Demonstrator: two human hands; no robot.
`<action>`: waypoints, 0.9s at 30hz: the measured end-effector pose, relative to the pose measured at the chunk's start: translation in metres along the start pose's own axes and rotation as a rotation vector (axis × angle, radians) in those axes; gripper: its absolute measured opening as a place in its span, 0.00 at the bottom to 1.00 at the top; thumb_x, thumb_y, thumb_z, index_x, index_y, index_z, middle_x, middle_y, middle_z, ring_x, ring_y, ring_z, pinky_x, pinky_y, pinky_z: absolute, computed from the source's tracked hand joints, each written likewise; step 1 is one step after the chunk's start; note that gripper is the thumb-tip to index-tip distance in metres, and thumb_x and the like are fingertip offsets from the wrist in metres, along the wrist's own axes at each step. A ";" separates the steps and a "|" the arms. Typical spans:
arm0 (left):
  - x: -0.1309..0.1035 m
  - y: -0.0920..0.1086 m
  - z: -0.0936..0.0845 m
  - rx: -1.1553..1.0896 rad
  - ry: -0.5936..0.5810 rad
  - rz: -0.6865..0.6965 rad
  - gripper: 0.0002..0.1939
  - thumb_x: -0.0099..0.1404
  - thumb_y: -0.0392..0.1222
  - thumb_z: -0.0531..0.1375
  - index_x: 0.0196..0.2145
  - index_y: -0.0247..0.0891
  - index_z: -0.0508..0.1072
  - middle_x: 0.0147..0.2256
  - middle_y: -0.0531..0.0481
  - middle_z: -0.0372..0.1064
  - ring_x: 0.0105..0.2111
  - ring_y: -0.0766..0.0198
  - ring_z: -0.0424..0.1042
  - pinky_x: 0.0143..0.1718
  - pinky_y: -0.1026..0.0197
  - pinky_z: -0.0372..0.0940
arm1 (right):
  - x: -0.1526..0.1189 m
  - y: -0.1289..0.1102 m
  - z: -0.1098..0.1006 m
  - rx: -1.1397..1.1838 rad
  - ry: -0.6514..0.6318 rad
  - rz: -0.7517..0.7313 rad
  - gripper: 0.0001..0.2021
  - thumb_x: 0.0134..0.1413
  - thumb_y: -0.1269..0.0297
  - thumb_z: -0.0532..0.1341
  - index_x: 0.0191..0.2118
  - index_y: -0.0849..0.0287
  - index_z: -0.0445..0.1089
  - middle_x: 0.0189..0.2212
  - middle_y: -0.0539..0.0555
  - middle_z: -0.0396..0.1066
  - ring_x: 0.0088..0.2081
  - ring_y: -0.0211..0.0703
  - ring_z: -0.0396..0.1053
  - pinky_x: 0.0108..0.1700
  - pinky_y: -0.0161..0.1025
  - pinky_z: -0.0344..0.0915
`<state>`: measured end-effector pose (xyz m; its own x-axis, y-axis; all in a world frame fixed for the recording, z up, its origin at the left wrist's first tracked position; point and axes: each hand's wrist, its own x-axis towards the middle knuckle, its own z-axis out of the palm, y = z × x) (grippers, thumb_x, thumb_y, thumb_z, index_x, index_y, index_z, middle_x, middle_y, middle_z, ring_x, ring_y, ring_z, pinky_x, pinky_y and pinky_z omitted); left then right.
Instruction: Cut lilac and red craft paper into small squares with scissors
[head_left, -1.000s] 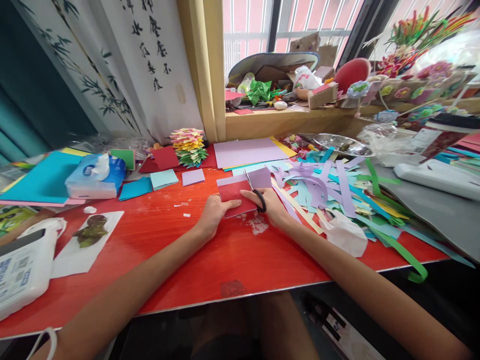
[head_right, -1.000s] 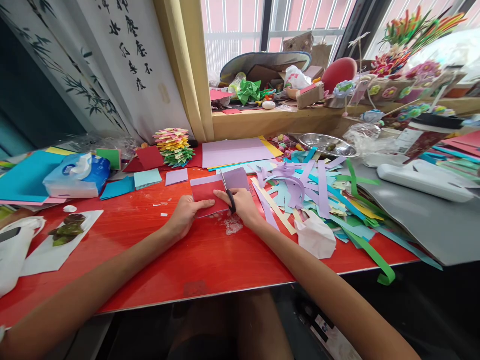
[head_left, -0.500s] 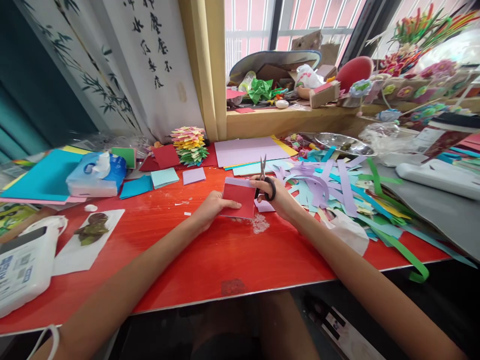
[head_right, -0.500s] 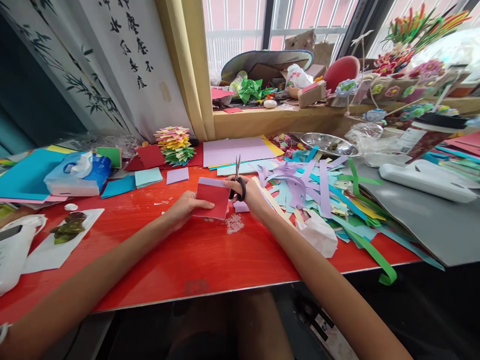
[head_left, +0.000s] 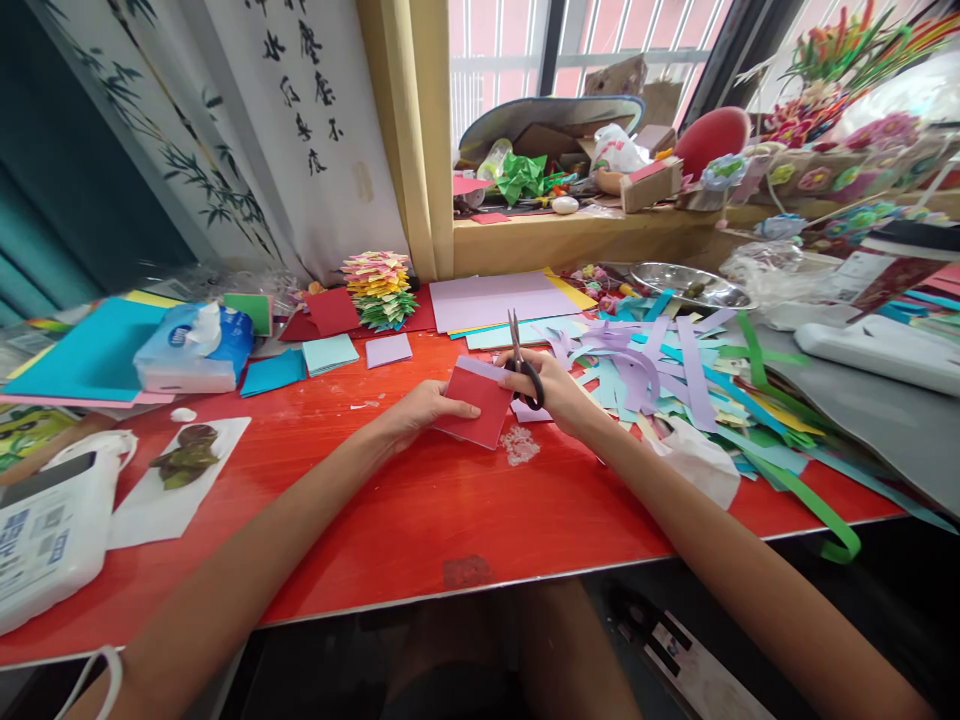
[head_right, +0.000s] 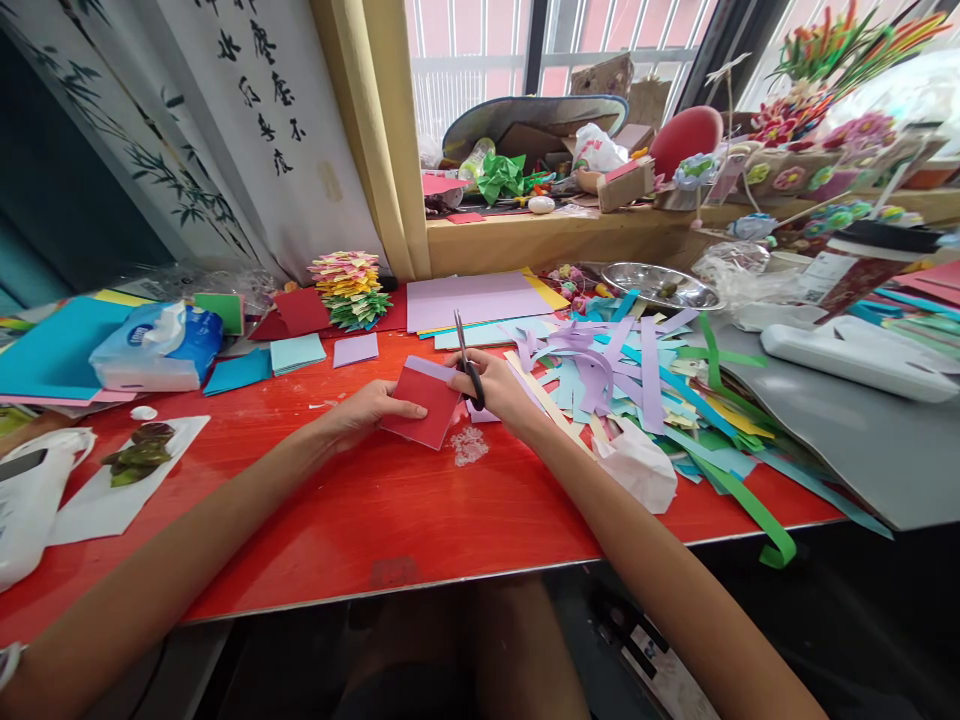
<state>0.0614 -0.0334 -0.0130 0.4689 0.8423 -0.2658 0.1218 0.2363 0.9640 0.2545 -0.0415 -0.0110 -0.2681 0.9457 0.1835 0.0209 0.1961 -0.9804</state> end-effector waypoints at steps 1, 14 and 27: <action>0.000 0.000 0.000 -0.021 -0.008 -0.001 0.14 0.44 0.37 0.66 0.32 0.32 0.75 0.30 0.45 0.75 0.28 0.63 0.72 0.32 0.62 0.65 | 0.000 -0.001 0.000 0.006 -0.008 -0.010 0.10 0.42 0.67 0.60 0.36 0.60 0.66 0.22 0.46 0.59 0.23 0.32 0.53 0.23 0.33 0.47; 0.002 0.002 0.001 -0.018 0.160 0.138 0.13 0.46 0.37 0.66 0.32 0.31 0.75 0.30 0.47 0.74 0.27 0.66 0.70 0.30 0.64 0.64 | -0.002 -0.009 0.000 -0.080 -0.028 0.100 0.07 0.40 0.71 0.57 0.31 0.61 0.66 0.19 0.46 0.58 0.21 0.32 0.54 0.23 0.34 0.50; -0.003 -0.002 0.020 -0.327 0.150 0.259 0.16 0.51 0.41 0.64 0.38 0.34 0.72 0.38 0.44 0.74 0.32 0.61 0.74 0.37 0.58 0.69 | 0.001 0.010 0.011 0.127 0.194 -0.120 0.10 0.44 0.66 0.57 0.36 0.58 0.64 0.25 0.47 0.60 0.25 0.33 0.56 0.28 0.35 0.55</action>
<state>0.0769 -0.0462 -0.0138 0.3123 0.9492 -0.0372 -0.2772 0.1285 0.9522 0.2442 -0.0417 -0.0219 -0.0715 0.9520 0.2975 -0.1246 0.2874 -0.9497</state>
